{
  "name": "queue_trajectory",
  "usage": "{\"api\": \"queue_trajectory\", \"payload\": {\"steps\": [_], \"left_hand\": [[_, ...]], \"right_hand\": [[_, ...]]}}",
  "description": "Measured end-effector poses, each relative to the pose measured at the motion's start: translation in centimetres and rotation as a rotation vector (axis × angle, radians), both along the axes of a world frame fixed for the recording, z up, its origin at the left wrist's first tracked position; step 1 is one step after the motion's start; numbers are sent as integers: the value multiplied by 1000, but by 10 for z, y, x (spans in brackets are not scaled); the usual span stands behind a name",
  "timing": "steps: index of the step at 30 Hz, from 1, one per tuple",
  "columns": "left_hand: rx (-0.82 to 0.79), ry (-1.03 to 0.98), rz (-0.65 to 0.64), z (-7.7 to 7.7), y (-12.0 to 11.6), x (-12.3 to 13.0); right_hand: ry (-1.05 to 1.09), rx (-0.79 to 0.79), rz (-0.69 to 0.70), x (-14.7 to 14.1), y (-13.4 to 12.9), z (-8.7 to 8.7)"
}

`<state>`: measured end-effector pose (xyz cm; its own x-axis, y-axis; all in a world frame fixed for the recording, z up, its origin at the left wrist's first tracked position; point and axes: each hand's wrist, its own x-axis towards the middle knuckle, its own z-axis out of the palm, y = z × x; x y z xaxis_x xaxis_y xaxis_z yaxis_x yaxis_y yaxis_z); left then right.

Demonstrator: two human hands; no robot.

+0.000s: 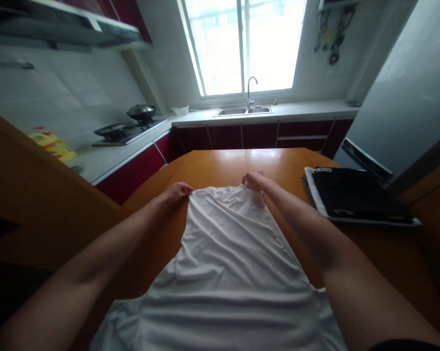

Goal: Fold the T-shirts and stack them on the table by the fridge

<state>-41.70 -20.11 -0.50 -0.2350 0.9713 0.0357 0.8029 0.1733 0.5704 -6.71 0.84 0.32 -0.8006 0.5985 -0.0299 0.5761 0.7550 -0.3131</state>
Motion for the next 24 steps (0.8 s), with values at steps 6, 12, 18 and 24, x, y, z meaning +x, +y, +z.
{"api": "queue_trajectory", "payload": {"steps": [6, 12, 18, 24], "left_hand": [[-94, -97, -92, 6, 5, -2], [114, -235, -125, 40, 13, 0], [66, -419, -119, 84, 30, 16], [-77, -104, -208, 113, 52, 21]], "right_hand": [[104, -106, -33, 26, 26, 26], [225, -206, -92, 68, 39, 62], [472, -437, -118, 98, 47, 87], [309, -431, -107, 108, 55, 90]]}}
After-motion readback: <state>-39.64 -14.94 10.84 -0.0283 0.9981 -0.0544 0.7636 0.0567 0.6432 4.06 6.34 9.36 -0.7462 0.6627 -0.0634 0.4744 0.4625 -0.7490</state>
